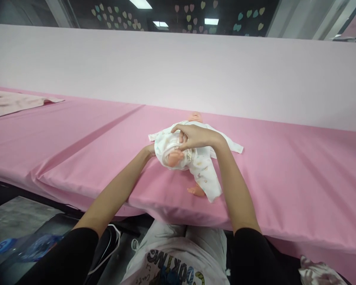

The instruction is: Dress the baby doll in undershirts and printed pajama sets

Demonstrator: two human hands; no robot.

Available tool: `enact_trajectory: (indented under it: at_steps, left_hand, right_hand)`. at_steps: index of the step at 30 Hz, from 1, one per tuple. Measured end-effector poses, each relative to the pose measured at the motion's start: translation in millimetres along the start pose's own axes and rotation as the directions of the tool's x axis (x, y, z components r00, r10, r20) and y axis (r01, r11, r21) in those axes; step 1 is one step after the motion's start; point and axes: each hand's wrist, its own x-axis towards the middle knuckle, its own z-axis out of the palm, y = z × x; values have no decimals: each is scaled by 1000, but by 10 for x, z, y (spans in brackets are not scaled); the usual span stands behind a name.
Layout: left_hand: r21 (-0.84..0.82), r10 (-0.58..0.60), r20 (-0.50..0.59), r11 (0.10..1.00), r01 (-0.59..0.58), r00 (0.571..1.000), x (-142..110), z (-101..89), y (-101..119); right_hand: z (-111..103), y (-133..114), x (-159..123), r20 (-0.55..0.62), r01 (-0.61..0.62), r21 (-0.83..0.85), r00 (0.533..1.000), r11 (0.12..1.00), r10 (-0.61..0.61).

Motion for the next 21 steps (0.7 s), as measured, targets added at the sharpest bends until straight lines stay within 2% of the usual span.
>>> enact_trajectory:
  at_steps: [1,2,4,5,7,10,12,16,18,21]
  left_hand:
    - [-125,-92,109,987,105,990,-32,-36,2]
    - [-272,-188,231,930,249,955,-55,-55,3]
    - [-512,-336,416,681,523,845,-70,-52,-3]
    - [-585,-387,455,550,596,802,-67,-38,-15]
    - [-676,-459,436,401,618,774,-47,-5,-55]
    - [-773,-504,371,298,560,780,-12,26,-118]
    - [-799,-507,355,271,537,785,4,43,-133]
    - [-760,-516,385,293,579,766,21,100,-72]
    - [-723,-538,359,356,591,763,24,129,-18]
    - [-631,-557,252,525,571,791,37,153,43]
  right_hand:
    - [-1,33,16,27,-8,7,1000,1000,8]
    - [-2,67,30,59,-18,17,998,1000,17]
    - [-9,136,51,107,-51,32,993,998,48]
    - [-13,172,58,110,-77,27,991,997,73]
    - [-19,248,73,63,-151,-15,986,988,151]
    - [3,380,126,-14,-285,-61,958,956,285]
    - [47,474,192,-22,-323,-46,946,945,322]
    - [164,626,354,-9,-257,-53,966,965,257]
    - [203,674,405,33,-259,-53,965,965,260]
    - [216,714,418,129,-285,-23,950,958,285]
